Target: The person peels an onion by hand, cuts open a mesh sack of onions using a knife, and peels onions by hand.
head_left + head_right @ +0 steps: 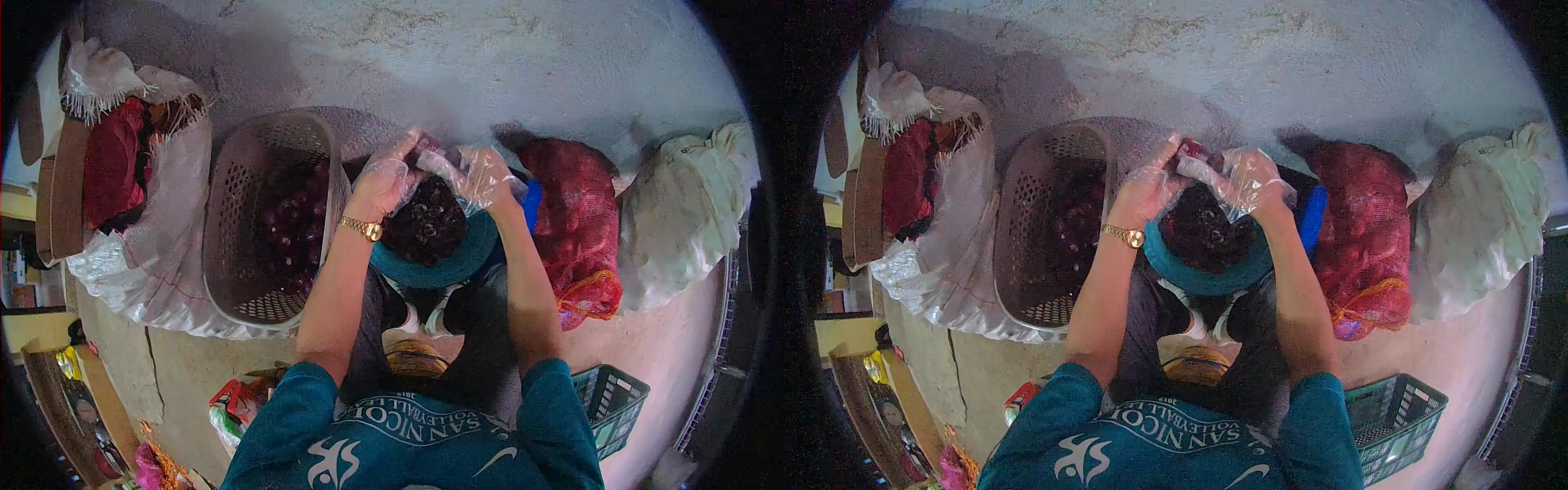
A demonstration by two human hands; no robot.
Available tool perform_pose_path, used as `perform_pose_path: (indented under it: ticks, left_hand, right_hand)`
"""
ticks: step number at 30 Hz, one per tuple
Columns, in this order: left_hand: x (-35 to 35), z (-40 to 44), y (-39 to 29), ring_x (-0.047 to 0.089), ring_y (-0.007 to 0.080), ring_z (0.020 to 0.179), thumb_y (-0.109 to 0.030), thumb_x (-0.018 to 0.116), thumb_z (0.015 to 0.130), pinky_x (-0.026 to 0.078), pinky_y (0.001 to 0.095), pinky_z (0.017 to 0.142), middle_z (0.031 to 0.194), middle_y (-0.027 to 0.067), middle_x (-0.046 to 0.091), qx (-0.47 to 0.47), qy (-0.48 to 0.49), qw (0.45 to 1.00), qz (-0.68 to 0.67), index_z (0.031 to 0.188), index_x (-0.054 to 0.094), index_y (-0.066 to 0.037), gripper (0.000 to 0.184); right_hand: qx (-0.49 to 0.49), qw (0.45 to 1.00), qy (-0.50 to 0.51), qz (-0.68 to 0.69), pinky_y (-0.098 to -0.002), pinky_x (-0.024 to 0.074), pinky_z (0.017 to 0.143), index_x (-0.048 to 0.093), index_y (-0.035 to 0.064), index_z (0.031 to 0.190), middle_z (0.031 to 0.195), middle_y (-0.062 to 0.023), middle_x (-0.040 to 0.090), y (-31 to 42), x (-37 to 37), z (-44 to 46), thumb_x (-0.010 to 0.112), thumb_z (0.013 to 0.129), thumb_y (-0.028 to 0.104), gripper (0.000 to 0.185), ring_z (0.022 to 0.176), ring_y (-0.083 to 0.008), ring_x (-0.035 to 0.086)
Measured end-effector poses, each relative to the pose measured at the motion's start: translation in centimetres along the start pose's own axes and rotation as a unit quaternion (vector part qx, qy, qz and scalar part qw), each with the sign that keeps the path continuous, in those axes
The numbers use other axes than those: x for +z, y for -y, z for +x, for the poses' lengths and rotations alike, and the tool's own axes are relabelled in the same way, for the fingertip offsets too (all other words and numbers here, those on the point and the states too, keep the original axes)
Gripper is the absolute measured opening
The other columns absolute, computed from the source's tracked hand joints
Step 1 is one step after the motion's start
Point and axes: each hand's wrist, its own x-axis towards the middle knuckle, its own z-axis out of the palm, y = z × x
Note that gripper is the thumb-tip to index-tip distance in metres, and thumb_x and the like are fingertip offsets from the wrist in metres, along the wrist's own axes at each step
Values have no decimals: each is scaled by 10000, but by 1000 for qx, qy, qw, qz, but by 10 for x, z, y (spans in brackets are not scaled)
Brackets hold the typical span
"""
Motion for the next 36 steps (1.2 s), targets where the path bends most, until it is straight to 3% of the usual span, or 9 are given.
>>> perform_pose_path:
  ticks: [1, 3, 7, 9, 12, 15, 19, 22, 36]
  left_hand:
    - [0, -1, -1, 597, 208, 932, -284, 639, 875, 542, 351, 813, 1039, 92, 598, 0, 0, 1000, 0, 1058, 558, -29, 324]
    - [0, -3, -3, 604, 216, 915, -286, 640, 873, 542, 368, 813, 1034, 87, 602, -4, 22, 1000, 8, 1058, 562, -35, 321]
    - [-3, -2, -6, 610, 216, 902, -293, 641, 872, 542, 370, 804, 1022, 82, 607, 18, -13, 1000, -9, 1042, 568, -40, 314]
    - [-2, -3, -9, 616, 194, 810, -285, 637, 876, 534, 345, 737, 881, 75, 644, 45, -72, 996, -28, 929, 613, -37, 255]
    - [-2, -3, -11, 619, 193, 808, -304, 646, 867, 536, 336, 719, 897, 87, 648, 31, -57, 997, -38, 945, 604, -41, 277]
    - [-2, -1, -7, 623, 187, 804, -316, 647, 865, 539, 321, 686, 923, 97, 646, 15, -42, 999, -26, 963, 596, -47, 291]
    - [0, 0, -2, 629, 182, 806, -318, 636, 873, 540, 300, 649, 942, 109, 643, -7, -7, 999, -35, 979, 585, -48, 295]
    - [1, 0, -1, 615, 201, 860, -295, 619, 887, 548, 344, 750, 972, 90, 617, -25, 30, 999, -30, 1025, 565, -40, 295]
    - [-3, 4, 3, 619, 216, 878, -258, 596, 905, 547, 368, 747, 984, 109, 630, -28, 21, 997, -71, 1037, 592, -35, 259]
  right_hand:
    - [0, 1000, 0, 0, -407, 479, 583, 632, 49, 703, 652, -150, 622, 4, -4, 1, 643, 764, 506, 462, 622, -335, 613]
    - [40, 991, 115, -55, -414, 504, 682, 687, 51, 735, 702, -191, 647, 14, -14, 2, 525, 747, 708, 677, 732, -357, 646]
    - [-13, 991, 108, -79, -418, 506, 665, 684, 51, 744, 699, -187, 644, 14, -10, -2, 543, 751, 681, 645, 716, -360, 645]
    - [-88, 993, 50, -66, -434, 505, 685, 682, 49, 810, 734, -183, 652, 5, -3, -5, 579, 717, 676, 642, 740, -365, 643]
    - [11, 997, 62, -48, -440, 456, 844, 660, 8, 950, 909, -177, 663, 11, -14, -5, 640, 677, 655, 703, 938, -351, 608]
    - [45, 998, -15, -34, -436, 461, 839, 652, -2, 945, 912, -185, 660, 9, -11, -2, 668, 623, 685, 759, 922, -363, 610]
    - [89, 996, -4, -9, -432, 473, 806, 643, -5, 944, 892, -216, 651, 20, -22, -2, 658, 596, 735, 818, 879, -366, 623]
    - [54, 995, -69, -40, -431, 484, 750, 651, -5, 904, 817, -196, 655, 15, -12, -2, 660, 599, 730, 795, 807, -357, 636]
    - [43, 997, -26, -57, -435, 487, 679, 668, 17, 860, 732, -191, 643, 14, -13, -2, 595, 682, 713, 722, 735, -372, 629]
